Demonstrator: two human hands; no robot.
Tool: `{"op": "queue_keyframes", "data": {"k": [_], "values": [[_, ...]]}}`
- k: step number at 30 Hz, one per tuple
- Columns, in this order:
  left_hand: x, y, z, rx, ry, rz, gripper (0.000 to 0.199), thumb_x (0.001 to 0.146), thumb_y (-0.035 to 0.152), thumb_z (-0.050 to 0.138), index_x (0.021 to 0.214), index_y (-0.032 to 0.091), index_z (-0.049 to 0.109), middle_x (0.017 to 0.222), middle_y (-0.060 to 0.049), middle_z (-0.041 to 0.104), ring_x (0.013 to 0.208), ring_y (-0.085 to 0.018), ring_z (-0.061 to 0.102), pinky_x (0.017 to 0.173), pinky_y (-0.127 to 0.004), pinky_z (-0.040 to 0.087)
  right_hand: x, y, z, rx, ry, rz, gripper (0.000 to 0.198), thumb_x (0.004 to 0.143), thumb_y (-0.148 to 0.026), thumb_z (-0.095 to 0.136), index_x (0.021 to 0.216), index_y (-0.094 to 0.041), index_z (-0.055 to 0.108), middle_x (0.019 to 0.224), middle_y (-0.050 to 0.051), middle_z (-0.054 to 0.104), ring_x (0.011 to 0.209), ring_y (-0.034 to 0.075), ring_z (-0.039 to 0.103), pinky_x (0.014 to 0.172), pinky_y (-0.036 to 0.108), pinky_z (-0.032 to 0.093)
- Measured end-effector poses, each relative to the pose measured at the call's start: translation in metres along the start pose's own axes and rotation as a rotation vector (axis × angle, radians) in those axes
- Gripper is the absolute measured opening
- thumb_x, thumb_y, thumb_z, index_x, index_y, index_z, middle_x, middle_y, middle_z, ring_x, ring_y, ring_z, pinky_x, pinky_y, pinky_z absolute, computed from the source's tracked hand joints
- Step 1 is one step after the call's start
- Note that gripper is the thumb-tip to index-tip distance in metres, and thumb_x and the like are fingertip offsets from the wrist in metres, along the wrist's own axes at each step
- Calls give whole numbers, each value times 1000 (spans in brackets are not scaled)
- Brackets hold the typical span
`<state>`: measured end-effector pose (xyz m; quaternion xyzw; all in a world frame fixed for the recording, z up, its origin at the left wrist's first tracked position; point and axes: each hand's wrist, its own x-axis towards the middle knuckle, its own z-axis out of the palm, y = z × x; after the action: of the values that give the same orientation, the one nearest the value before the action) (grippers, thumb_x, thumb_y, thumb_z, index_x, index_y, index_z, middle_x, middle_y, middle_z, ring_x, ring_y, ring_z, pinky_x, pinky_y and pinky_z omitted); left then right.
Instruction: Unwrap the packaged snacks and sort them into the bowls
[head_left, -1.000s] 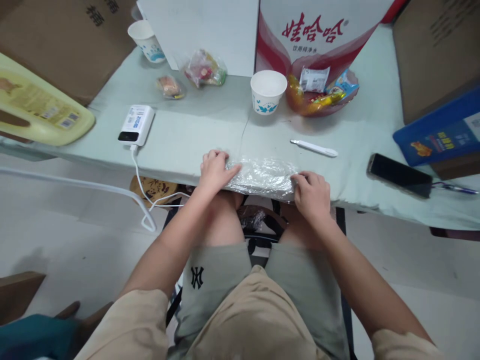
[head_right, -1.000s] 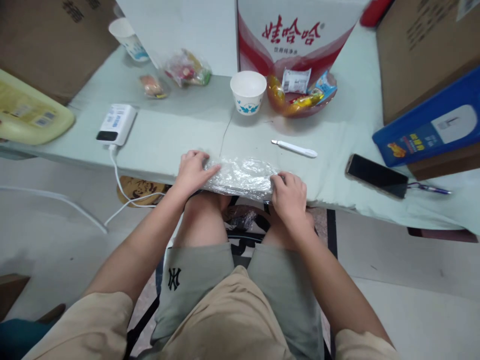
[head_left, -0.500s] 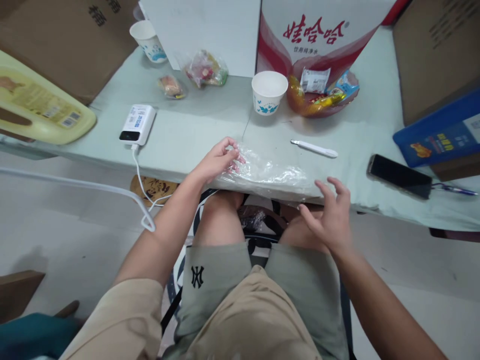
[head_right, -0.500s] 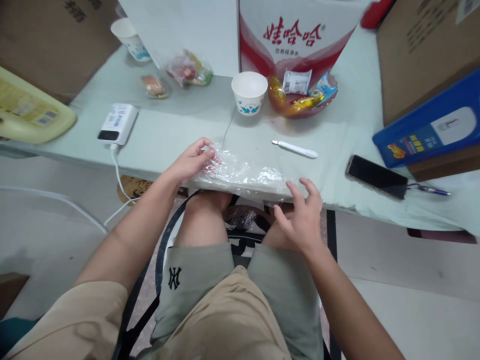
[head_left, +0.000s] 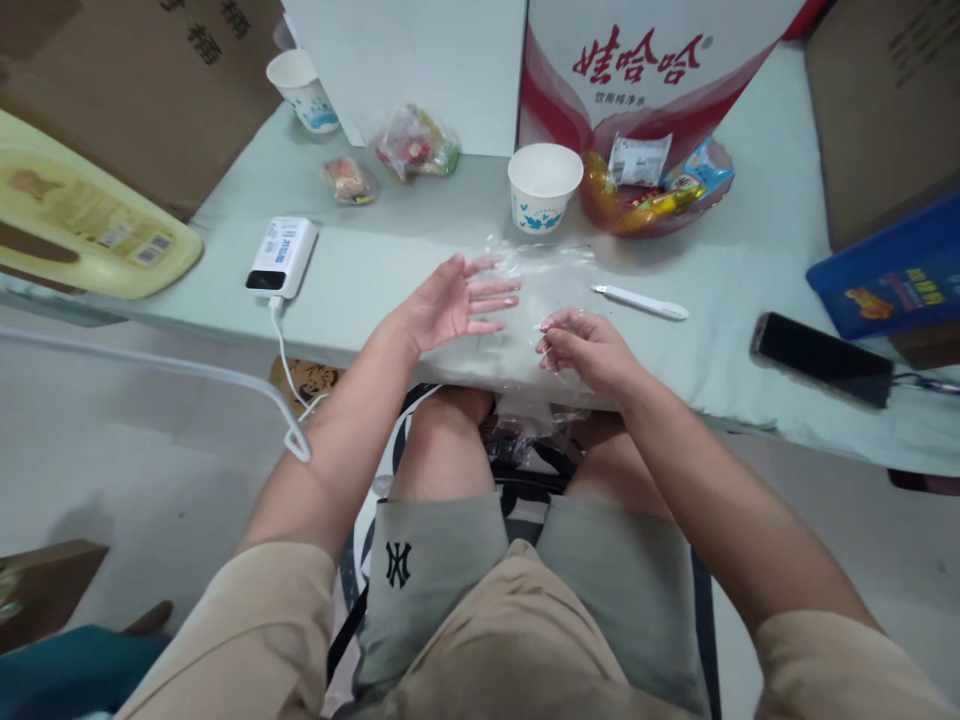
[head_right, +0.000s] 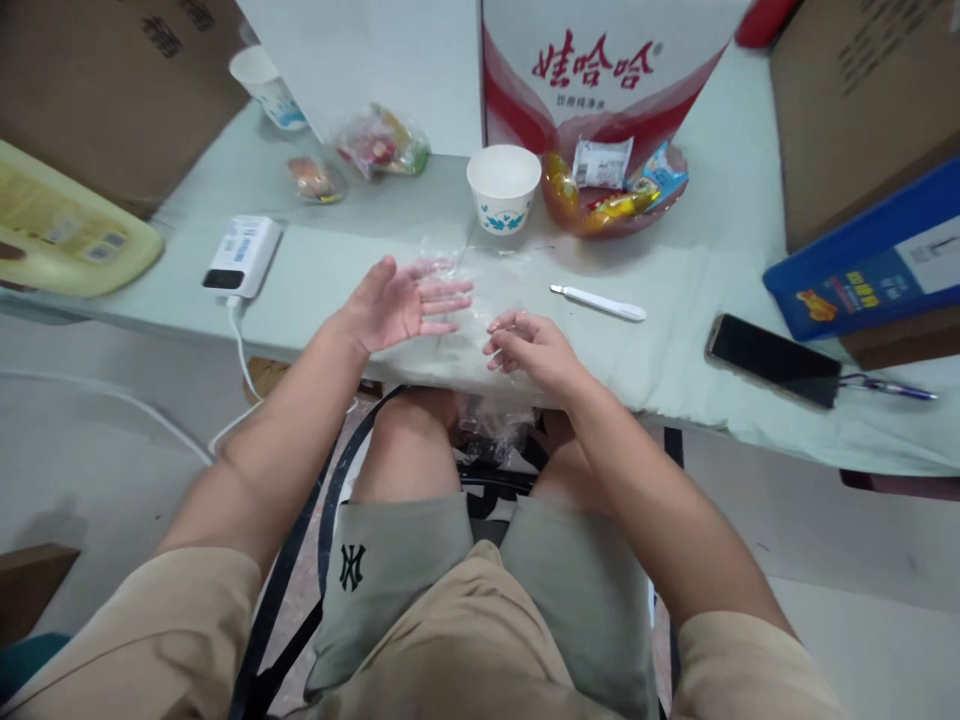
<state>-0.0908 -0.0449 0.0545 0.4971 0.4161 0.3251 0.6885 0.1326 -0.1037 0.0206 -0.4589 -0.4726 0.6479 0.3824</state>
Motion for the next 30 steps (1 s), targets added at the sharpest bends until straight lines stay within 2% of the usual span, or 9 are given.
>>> {"op": "queue_keyframes", "data": {"k": [2,4,8,11,15,19,24,27,30], "values": [[0,-20,9,-78,-66,-87,45,80,46,74,111,15,64,112,-16,73,100,-25,72,82,-37,56,-5,4,-4,94,86,17,41,67,-50,80,88,-22,59,73,-2,70,57,11,65,55,23,51],[-2,-38,19,-21,-32,-126,35,75,34,78,102,14,66,100,-13,75,83,-19,71,73,-30,54,-10,8,-8,99,159,52,41,68,-50,81,89,-22,60,75,-1,71,60,12,67,54,23,50],[-5,-56,32,35,158,71,16,80,21,73,92,15,65,82,-4,73,64,-9,63,64,-23,48,-20,17,-14,-50,252,100,36,75,-50,77,94,-21,65,76,3,72,58,14,67,47,22,46],[-6,-57,36,-134,133,91,25,80,20,73,103,17,62,92,-5,74,78,-12,69,74,-26,52,-25,21,-15,-128,267,50,38,78,-54,73,94,-21,66,74,2,72,49,11,61,43,23,45],[-6,-56,41,-155,11,-108,25,81,21,74,101,14,61,91,-8,74,79,-15,71,76,-29,54,-28,21,-17,-72,306,-28,48,76,-59,72,107,-23,63,87,3,76,49,10,60,47,24,48],[-5,-52,44,-135,68,-25,19,85,22,70,99,17,58,88,-3,73,73,-12,70,72,-26,54,-31,21,-16,84,297,25,62,67,-56,81,115,-26,56,99,4,76,67,15,71,60,28,57],[-5,-45,45,25,97,-33,18,92,24,60,108,20,55,77,0,70,65,-12,69,63,-23,53,-31,18,-12,43,279,127,44,69,-50,79,96,-21,60,80,3,73,67,17,71,67,31,59],[-5,-44,43,108,127,-65,18,94,27,58,111,21,54,69,1,66,57,-12,66,55,-20,49,-36,17,-13,15,324,103,48,73,-47,75,110,-23,57,85,3,73,73,18,72,70,34,60],[-5,-48,40,55,176,-63,18,97,31,54,113,23,53,71,1,68,55,-11,66,54,-20,50,-46,21,-13,-22,413,57,62,74,-48,75,125,-27,46,92,3,73,78,19,72,72,35,60]]}}
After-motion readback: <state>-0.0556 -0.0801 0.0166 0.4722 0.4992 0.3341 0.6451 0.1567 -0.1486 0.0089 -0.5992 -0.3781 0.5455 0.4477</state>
